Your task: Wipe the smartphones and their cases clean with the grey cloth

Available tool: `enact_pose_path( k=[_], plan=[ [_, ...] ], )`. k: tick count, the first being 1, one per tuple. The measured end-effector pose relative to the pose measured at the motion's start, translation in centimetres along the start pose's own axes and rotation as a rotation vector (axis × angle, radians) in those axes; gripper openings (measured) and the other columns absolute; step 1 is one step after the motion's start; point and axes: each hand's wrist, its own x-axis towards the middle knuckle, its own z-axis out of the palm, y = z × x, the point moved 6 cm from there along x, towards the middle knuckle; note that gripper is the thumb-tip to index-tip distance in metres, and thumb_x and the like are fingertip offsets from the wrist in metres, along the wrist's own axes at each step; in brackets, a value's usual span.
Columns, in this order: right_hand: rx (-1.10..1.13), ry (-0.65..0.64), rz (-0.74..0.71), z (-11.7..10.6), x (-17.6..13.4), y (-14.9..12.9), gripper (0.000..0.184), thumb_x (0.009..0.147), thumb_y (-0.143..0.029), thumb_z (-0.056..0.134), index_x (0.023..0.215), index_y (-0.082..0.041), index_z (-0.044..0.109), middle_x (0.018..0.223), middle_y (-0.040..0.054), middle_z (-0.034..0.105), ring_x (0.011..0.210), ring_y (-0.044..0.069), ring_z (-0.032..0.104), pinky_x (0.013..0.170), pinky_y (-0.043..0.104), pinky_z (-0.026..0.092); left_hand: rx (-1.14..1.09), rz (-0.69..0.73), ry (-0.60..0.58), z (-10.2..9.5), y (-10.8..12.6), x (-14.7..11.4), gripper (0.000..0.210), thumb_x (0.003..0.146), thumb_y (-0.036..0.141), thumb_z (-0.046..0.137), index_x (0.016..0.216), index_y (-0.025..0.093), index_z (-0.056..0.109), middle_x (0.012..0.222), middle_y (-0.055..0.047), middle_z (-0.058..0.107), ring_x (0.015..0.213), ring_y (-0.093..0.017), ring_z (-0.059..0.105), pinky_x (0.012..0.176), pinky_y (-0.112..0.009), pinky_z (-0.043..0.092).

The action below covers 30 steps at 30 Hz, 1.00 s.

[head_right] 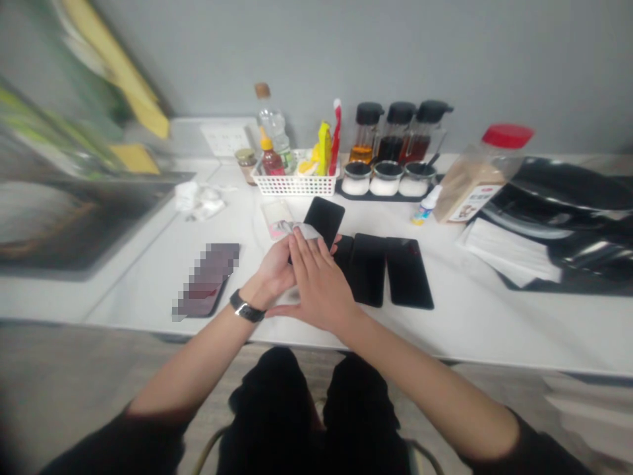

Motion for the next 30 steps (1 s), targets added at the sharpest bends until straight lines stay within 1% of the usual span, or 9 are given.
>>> enact_pose_path(
  k=[3, 6, 9, 13, 15, 18, 23, 26, 30],
  plan=[
    [0.001, -0.016, -0.005, 0.2, -2.5, -0.6, 0.137, 0.088, -0.091, 0.054, 0.173, 0.004, 0.006, 0.177, 0.0326, 0.025, 0.167, 0.045, 0.028, 0.137, 0.063, 0.02, -0.016, -0.008, -0.013, 0.3, 0.2, 0.1, 0.059, 0.114, 0.042, 0.033, 0.139, 0.002, 0.068, 0.112, -0.018, 0.083, 0.108, -0.024, 0.08, 0.117, -0.04, 0.053],
    [0.092, 0.01, 0.126, -0.5, -3.4, 1.6, 0.128, 0.092, -0.087, 0.053, 0.173, 0.003, 0.013, 0.176, 0.0341, 0.027, 0.166, 0.046, 0.028, 0.135, 0.067, 0.022, 0.094, 0.11, -0.012, 0.7, 0.7, 0.0, 0.054, 0.113, 0.048, 0.039, 0.129, 0.01, 0.075, 0.114, -0.014, 0.082, 0.111, -0.026, 0.078, 0.115, -0.043, 0.054],
    [0.459, 0.144, 0.35, -1.4, -2.2, 4.1, 0.108, 0.1, -0.083, 0.042, 0.172, -0.004, 0.025, 0.175, 0.0314, 0.035, 0.163, 0.042, 0.038, 0.132, 0.067, 0.031, 0.575, 0.43, 0.022, 1.2, 1.9, -0.8, 0.047, 0.112, 0.047, 0.047, 0.133, 0.017, 0.075, 0.128, -0.012, 0.079, 0.123, -0.028, 0.072, 0.118, -0.044, 0.049],
    [1.137, 0.479, 0.581, -1.1, 0.3, 6.0, 0.064, 0.105, -0.07, 0.05, 0.148, -0.024, 0.061, 0.149, 0.0137, 0.069, 0.14, 0.029, 0.065, 0.117, 0.049, 0.054, 1.508, 0.92, -0.004, 3.3, 2.3, -2.7, 0.052, 0.114, 0.044, 0.04, 0.157, 0.024, 0.06, 0.154, -0.014, 0.064, 0.142, -0.031, 0.054, 0.124, -0.051, 0.039],
    [1.391, 0.586, 0.674, -0.1, 0.9, 6.8, 0.049, 0.097, -0.067, 0.068, 0.119, -0.024, 0.073, 0.122, 0.0089, 0.08, 0.119, 0.026, 0.075, 0.102, 0.042, 0.062, 1.819, 1.02, 0.081, 3.4, 2.1, -3.0, 0.053, 0.113, 0.044, 0.039, 0.159, 0.025, 0.058, 0.154, -0.018, 0.059, 0.14, -0.034, 0.05, 0.12, -0.055, 0.041],
    [1.6, 0.62, 0.799, 1.3, 0.8, 8.0, 0.044, 0.075, -0.057, 0.092, 0.094, -0.021, 0.076, 0.093, 0.0033, 0.079, 0.092, 0.021, 0.075, 0.083, 0.033, 0.064, 1.982, 1.065, 0.164, 3.3, 2.2, -3.0, 0.056, 0.111, 0.046, 0.047, 0.162, 0.024, 0.054, 0.153, -0.02, 0.055, 0.135, -0.035, 0.05, 0.117, -0.056, 0.045],
    [1.641, 0.523, 0.877, 1.1, 0.1, 9.6, 0.043, 0.067, -0.049, 0.099, 0.093, -0.022, 0.079, 0.09, 0.0024, 0.08, 0.09, 0.021, 0.075, 0.081, 0.035, 0.066, 1.649, 0.942, 0.194, 2.4, 3.7, -2.6, 0.087, 0.103, 0.062, 0.059, 0.171, 0.015, 0.033, 0.154, -0.023, 0.058, 0.137, -0.036, 0.055, 0.12, -0.058, 0.045],
    [1.614, 0.433, 0.846, 0.4, 0.3, 10.0, 0.048, 0.064, -0.05, 0.101, 0.096, -0.022, 0.08, 0.091, 0.0029, 0.082, 0.09, 0.022, 0.077, 0.082, 0.036, 0.067, 1.136, 0.592, 0.124, 1.0, 3.4, -1.5, 0.073, 0.109, 0.063, 0.043, 0.167, 0.019, 0.042, 0.152, -0.019, 0.064, 0.132, -0.033, 0.066, 0.117, -0.054, 0.052],
    [1.522, 0.38, 0.873, 0.3, 0.5, 10.7, 0.055, 0.056, -0.053, 0.104, 0.089, -0.019, 0.077, 0.082, 0.0015, 0.079, 0.074, 0.016, 0.071, 0.068, 0.029, 0.062, 0.487, 0.102, -0.047, 1.0, 0.6, -0.5, 0.065, 0.114, 0.056, 0.028, 0.156, 0.017, 0.057, 0.136, -0.018, 0.077, 0.12, -0.031, 0.076, 0.109, -0.049, 0.06]
  ],
)
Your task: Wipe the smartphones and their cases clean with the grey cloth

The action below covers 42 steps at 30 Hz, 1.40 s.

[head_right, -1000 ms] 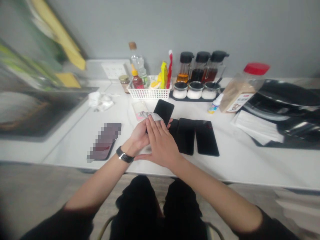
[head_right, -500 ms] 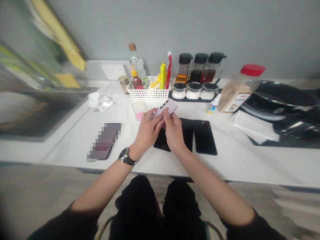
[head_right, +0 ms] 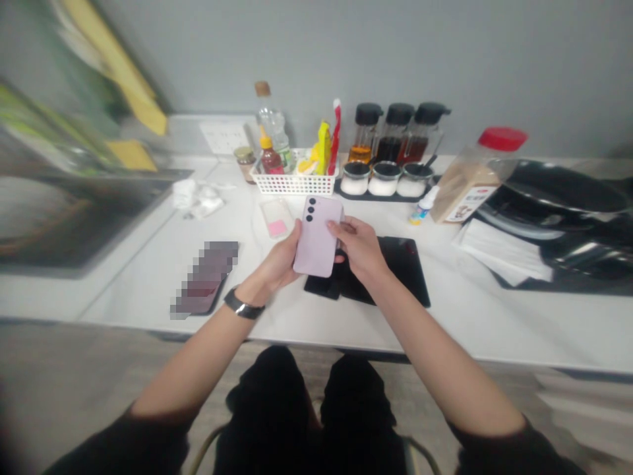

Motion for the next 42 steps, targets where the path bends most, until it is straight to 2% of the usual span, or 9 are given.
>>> enact_pose_path(
  k=[4, 10, 13, 17, 21, 25, 29, 33, 42],
  plan=[
    [-0.19, 0.056, -0.061, -1.2, 1.0, -0.2, 0.055, 0.059, -0.058, 0.102, 0.083, -0.019, 0.072, 0.079, 0.0016, 0.076, 0.071, 0.015, 0.068, 0.063, 0.027, 0.057, -0.242, -0.091, 0.012, 0.0, -0.4, 0.0, 0.065, 0.113, 0.058, 0.033, 0.156, 0.016, 0.058, 0.124, -0.018, 0.081, 0.101, -0.03, 0.083, 0.097, -0.043, 0.065],
    [-0.348, 0.241, -0.498, -3.1, 0.3, -4.6, 0.042, 0.088, -0.06, 0.081, 0.106, -0.024, 0.073, 0.1, 0.004, 0.079, 0.094, 0.022, 0.076, 0.084, 0.036, 0.063, -0.205, -0.085, -0.078, 0.1, -0.1, -0.3, 0.078, 0.111, 0.065, 0.024, 0.154, 0.011, 0.061, 0.117, -0.022, 0.082, 0.081, -0.028, 0.082, 0.08, -0.039, 0.066],
    [-0.776, 0.144, -0.704, -1.0, -1.5, -5.9, 0.032, 0.102, -0.05, 0.067, 0.119, -0.025, 0.076, 0.118, 0.009, 0.078, 0.111, 0.028, 0.073, 0.096, 0.045, 0.063, -0.184, -0.116, -0.09, 0.4, -0.4, -0.3, 0.078, 0.112, 0.063, 0.022, 0.146, 0.008, 0.066, 0.111, -0.021, 0.083, 0.078, -0.027, 0.082, 0.074, -0.037, 0.065],
    [-1.205, -0.103, -0.861, 2.3, -3.6, -4.2, 0.047, 0.112, -0.041, 0.043, 0.148, -0.022, 0.068, 0.146, 0.0159, 0.067, 0.14, 0.035, 0.059, 0.122, 0.059, 0.048, -0.231, -0.035, 0.064, -0.1, -0.4, 0.2, 0.06, 0.115, 0.05, 0.032, 0.143, 0.009, 0.067, 0.111, -0.017, 0.084, 0.087, -0.024, 0.082, 0.09, -0.037, 0.065],
    [-1.367, -0.289, -0.898, 3.3, -4.2, -2.4, 0.08, 0.109, -0.059, 0.049, 0.172, -0.011, 0.033, 0.174, 0.0224, 0.041, 0.163, 0.037, 0.036, 0.134, 0.061, 0.031, -0.265, 0.052, 0.163, -0.2, 0.0, 0.2, 0.049, 0.115, 0.043, 0.042, 0.141, 0.013, 0.07, 0.125, -0.014, 0.082, 0.117, -0.026, 0.079, 0.11, -0.039, 0.058],
    [-1.395, -0.289, -0.875, 3.4, -4.0, -2.4, 0.096, 0.107, -0.068, 0.044, 0.177, -0.011, 0.009, 0.182, 0.0226, 0.02, 0.171, 0.037, 0.019, 0.135, 0.066, 0.023, -0.251, 0.048, 0.195, -0.1, -0.2, -0.1, 0.043, 0.112, 0.042, 0.049, 0.135, 0.018, 0.076, 0.131, -0.011, 0.081, 0.132, -0.03, 0.072, 0.117, -0.042, 0.054],
    [-1.443, -0.478, -0.946, 4.5, -5.9, -1.4, 0.102, 0.105, -0.073, 0.044, 0.176, -0.009, 0.007, 0.181, 0.0212, 0.023, 0.17, 0.035, 0.02, 0.137, 0.061, 0.023, -0.238, 0.035, 0.281, -0.7, -0.1, -0.5, 0.042, 0.112, 0.044, 0.049, 0.124, 0.017, 0.079, 0.131, -0.009, 0.081, 0.135, -0.026, 0.07, 0.119, -0.037, 0.051],
    [-1.471, -0.615, -1.02, 3.9, -7.8, -0.9, 0.096, 0.107, -0.069, 0.046, 0.177, -0.015, 0.008, 0.178, 0.0168, 0.033, 0.166, 0.032, 0.033, 0.137, 0.056, 0.027, -0.33, 0.032, 0.161, -0.3, 0.4, -0.2, 0.06, 0.113, 0.055, 0.039, 0.127, 0.012, 0.077, 0.125, -0.016, 0.082, 0.128, -0.027, 0.074, 0.116, -0.037, 0.054],
    [-1.493, -0.413, -0.881, 1.2, -3.1, -4.6, 0.087, 0.11, -0.065, 0.039, 0.177, -0.017, 0.008, 0.182, 0.016, 0.023, 0.17, 0.034, 0.021, 0.137, 0.066, 0.016, -0.34, -0.026, 0.01, 0.5, -0.4, 0.2, 0.059, 0.114, 0.053, 0.033, 0.151, 0.02, 0.065, 0.127, -0.012, 0.082, 0.113, -0.028, 0.08, 0.108, -0.044, 0.061]
  ],
)
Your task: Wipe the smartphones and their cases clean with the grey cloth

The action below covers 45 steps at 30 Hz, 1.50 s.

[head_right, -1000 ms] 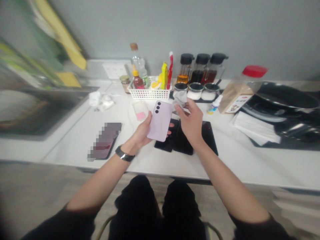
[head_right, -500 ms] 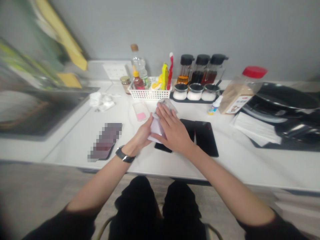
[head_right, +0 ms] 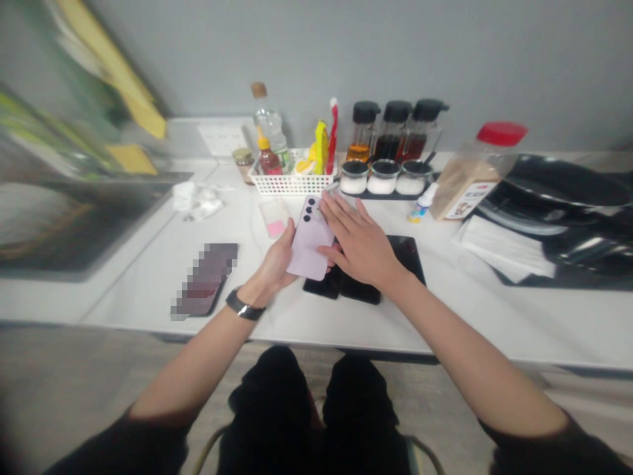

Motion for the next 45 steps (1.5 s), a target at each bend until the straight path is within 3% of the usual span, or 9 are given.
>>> enact_pose_path(
  k=[5, 9, 14, 16, 22, 29, 32, 37, 45],
  plan=[
    [0.055, -0.02, -0.035, -0.1, 1.5, -0.2, 0.076, 0.114, -0.058, 0.03, 0.177, -0.02, 0.012, 0.182, 0.0117, 0.025, 0.171, 0.031, 0.02, 0.138, 0.063, 0.017, -0.024, -0.038, 0.003, 0.3, 0.1, -0.2, 0.059, 0.114, 0.054, 0.033, 0.151, 0.019, 0.064, 0.126, -0.014, 0.082, 0.111, -0.029, 0.08, 0.106, -0.046, 0.062],
    [0.028, -0.047, -0.116, 0.4, 1.0, -2.6, 0.078, 0.113, -0.059, 0.033, 0.176, -0.015, 0.019, 0.181, 0.0143, 0.026, 0.17, 0.032, 0.024, 0.138, 0.062, 0.018, -0.052, 0.08, 0.072, 0.2, 1.0, -0.3, 0.057, 0.115, 0.051, 0.034, 0.152, 0.018, 0.063, 0.129, -0.011, 0.081, 0.121, -0.026, 0.077, 0.111, -0.041, 0.058],
    [0.019, -0.151, -0.283, 1.6, -0.7, -6.2, 0.084, 0.109, -0.062, 0.048, 0.174, -0.013, 0.026, 0.177, 0.0145, 0.034, 0.167, 0.03, 0.034, 0.139, 0.056, 0.022, -0.054, 0.065, 0.192, -0.9, 1.3, -0.5, 0.067, 0.111, 0.059, 0.044, 0.141, 0.005, 0.069, 0.101, -0.013, 0.084, 0.093, -0.022, 0.081, 0.096, -0.031, 0.062],
    [0.015, -0.155, -0.292, 1.2, -0.5, -5.5, 0.085, 0.108, -0.063, 0.051, 0.174, -0.016, 0.027, 0.176, 0.0131, 0.036, 0.165, 0.03, 0.036, 0.139, 0.057, 0.02, -0.084, 0.056, 0.177, -0.8, 1.3, -0.4, 0.061, 0.113, 0.053, 0.041, 0.142, 0.006, 0.069, 0.1, -0.012, 0.084, 0.088, -0.02, 0.081, 0.094, -0.029, 0.062],
    [-0.02, -0.043, -0.101, -0.6, 2.1, -0.1, 0.106, 0.1, -0.08, 0.049, 0.175, -0.012, 0.02, 0.179, 0.0197, 0.027, 0.167, 0.04, 0.029, 0.136, 0.07, 0.014, -0.084, 0.062, 0.077, 0.5, 0.8, -0.1, 0.054, 0.116, 0.044, 0.036, 0.155, 0.016, 0.06, 0.132, -0.012, 0.08, 0.12, -0.026, 0.077, 0.111, -0.042, 0.058],
    [-0.07, -0.103, -0.353, 1.8, -1.7, -6.6, 0.107, 0.1, -0.084, 0.04, 0.172, -0.006, 0.028, 0.174, 0.0196, 0.04, 0.164, 0.033, 0.039, 0.138, 0.056, 0.022, -0.064, 0.03, 0.139, -0.8, 1.3, -0.4, 0.065, 0.112, 0.059, 0.04, 0.145, 0.011, 0.068, 0.112, -0.013, 0.085, 0.101, -0.024, 0.082, 0.103, -0.034, 0.061],
    [-0.082, -0.059, -0.402, 0.9, -2.4, -5.7, 0.098, 0.105, -0.076, 0.041, 0.173, -0.008, 0.026, 0.17, 0.0195, 0.047, 0.16, 0.033, 0.045, 0.136, 0.058, 0.026, -0.093, 0.073, 0.133, -0.8, 1.8, -0.3, 0.064, 0.114, 0.055, 0.035, 0.146, 0.01, 0.067, 0.111, -0.013, 0.085, 0.097, -0.024, 0.082, 0.099, -0.033, 0.061],
    [-0.105, 0.017, -0.247, -0.9, 0.6, -1.3, 0.104, 0.102, -0.08, 0.044, 0.175, -0.011, 0.017, 0.176, 0.0228, 0.036, 0.165, 0.039, 0.036, 0.134, 0.069, 0.019, -0.108, 0.062, 0.071, 0.4, 1.1, -0.2, 0.053, 0.116, 0.045, 0.035, 0.15, 0.015, 0.063, 0.124, -0.012, 0.082, 0.116, -0.025, 0.078, 0.112, -0.04, 0.057],
    [-0.061, -0.053, -0.323, 1.7, 0.9, -4.9, 0.113, 0.1, -0.082, 0.046, 0.174, -0.003, 0.014, 0.176, 0.0238, 0.036, 0.165, 0.037, 0.036, 0.136, 0.06, 0.023, -0.16, 0.046, 0.143, 0.0, 1.0, -0.7, 0.062, 0.114, 0.057, 0.035, 0.144, 0.013, 0.068, 0.127, -0.011, 0.081, 0.127, -0.023, 0.073, 0.117, -0.036, 0.052]
  ],
)
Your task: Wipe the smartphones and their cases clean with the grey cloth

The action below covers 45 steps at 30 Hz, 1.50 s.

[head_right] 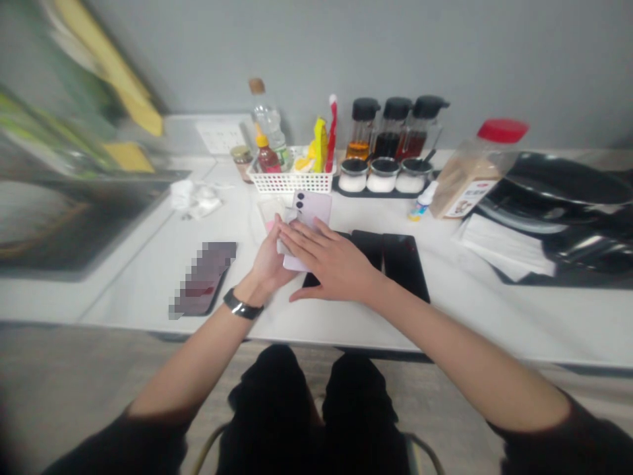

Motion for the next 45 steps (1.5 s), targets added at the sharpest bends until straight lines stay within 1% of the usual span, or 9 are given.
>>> enact_pose_path(
  k=[6, 10, 14, 19, 25, 30, 34, 41, 45],
  plan=[
    [-0.032, 0.039, 0.132, -0.9, 0.4, 2.5, 0.109, 0.101, -0.081, 0.046, 0.176, -0.009, 0.014, 0.179, 0.0224, 0.028, 0.167, 0.039, 0.03, 0.136, 0.066, 0.016, 0.135, 0.057, -0.036, 0.1, -0.2, 0.3, 0.062, 0.112, 0.06, 0.036, 0.145, 0.018, 0.069, 0.135, -0.013, 0.078, 0.131, -0.03, 0.072, 0.115, -0.041, 0.054],
    [-0.028, 0.013, 0.045, 0.2, -0.3, -0.4, 0.115, 0.099, -0.084, 0.045, 0.175, -0.004, 0.011, 0.177, 0.0239, 0.032, 0.165, 0.039, 0.034, 0.135, 0.062, 0.022, 0.146, 0.098, -0.004, -0.6, 0.3, 0.3, 0.069, 0.11, 0.066, 0.036, 0.143, 0.016, 0.07, 0.133, -0.014, 0.08, 0.131, -0.029, 0.072, 0.114, -0.04, 0.055],
    [-0.072, -0.013, -0.069, 0.5, -2.8, -3.0, 0.114, 0.1, -0.084, 0.04, 0.175, -0.004, 0.009, 0.173, 0.022, 0.042, 0.159, 0.037, 0.045, 0.134, 0.059, 0.027, 0.158, 0.015, -0.067, -0.4, 0.4, 0.3, 0.08, 0.109, 0.071, 0.028, 0.144, 0.012, 0.07, 0.122, -0.018, 0.082, 0.122, -0.033, 0.077, 0.11, -0.044, 0.058],
    [-0.145, 0.008, 0.09, -1.6, -4.1, 0.7, 0.11, 0.102, -0.081, 0.04, 0.175, -0.009, 0.002, 0.176, 0.0224, 0.037, 0.159, 0.039, 0.045, 0.133, 0.064, 0.024, 0.124, -0.005, -0.109, 0.2, -0.1, 0.3, 0.068, 0.113, 0.06, 0.027, 0.156, 0.018, 0.061, 0.131, -0.015, 0.08, 0.123, -0.032, 0.077, 0.111, -0.047, 0.059],
    [-0.129, 0.075, 0.256, -2.6, -2.0, 4.2, 0.118, 0.097, -0.087, 0.04, 0.175, -0.009, -0.002, 0.18, 0.0255, 0.022, 0.167, 0.043, 0.027, 0.133, 0.07, 0.018, 0.198, -0.014, -0.132, 0.1, -0.9, 0.2, 0.058, 0.113, 0.054, 0.038, 0.154, 0.021, 0.063, 0.136, -0.014, 0.079, 0.126, -0.033, 0.075, 0.112, -0.049, 0.058],
    [-0.097, 0.058, 0.18, -0.3, -2.3, -0.4, 0.124, 0.094, -0.09, 0.039, 0.174, -0.004, -0.001, 0.177, 0.0265, 0.03, 0.163, 0.043, 0.037, 0.133, 0.063, 0.024, 0.176, 0.056, -0.053, -0.1, 0.1, 0.1, 0.06, 0.113, 0.053, 0.039, 0.148, 0.013, 0.068, 0.133, -0.016, 0.079, 0.128, -0.03, 0.075, 0.115, -0.043, 0.056],
    [-0.108, 0.016, 0.019, 0.9, -3.6, -4.2, 0.118, 0.098, -0.088, 0.032, 0.174, -0.001, 0.005, 0.172, 0.0237, 0.043, 0.158, 0.037, 0.046, 0.135, 0.056, 0.024, 0.201, -0.044, -0.041, -0.3, -0.1, 0.0, 0.068, 0.113, 0.059, 0.033, 0.143, 0.011, 0.071, 0.122, -0.017, 0.083, 0.119, -0.029, 0.079, 0.106, -0.037, 0.06],
    [-0.155, 0.073, 0.268, -1.6, -3.0, 1.7, 0.115, 0.1, -0.085, 0.036, 0.175, -0.006, 0.002, 0.176, 0.0272, 0.032, 0.161, 0.044, 0.04, 0.132, 0.071, 0.018, 0.141, -0.047, -0.063, -0.2, -0.7, 0.2, 0.055, 0.114, 0.047, 0.038, 0.149, 0.014, 0.066, 0.124, -0.015, 0.082, 0.112, -0.028, 0.08, 0.108, -0.041, 0.059],
    [-0.162, 0.07, 0.241, -0.7, -2.6, 0.2, 0.12, 0.096, -0.089, 0.035, 0.174, -0.002, 0.01, 0.176, 0.0283, 0.033, 0.162, 0.044, 0.038, 0.133, 0.066, 0.02, 0.147, -0.012, -0.035, -0.4, -0.4, 0.1, 0.054, 0.113, 0.048, 0.043, 0.146, 0.013, 0.068, 0.123, -0.014, 0.083, 0.11, -0.026, 0.081, 0.108, -0.037, 0.058]
  ],
)
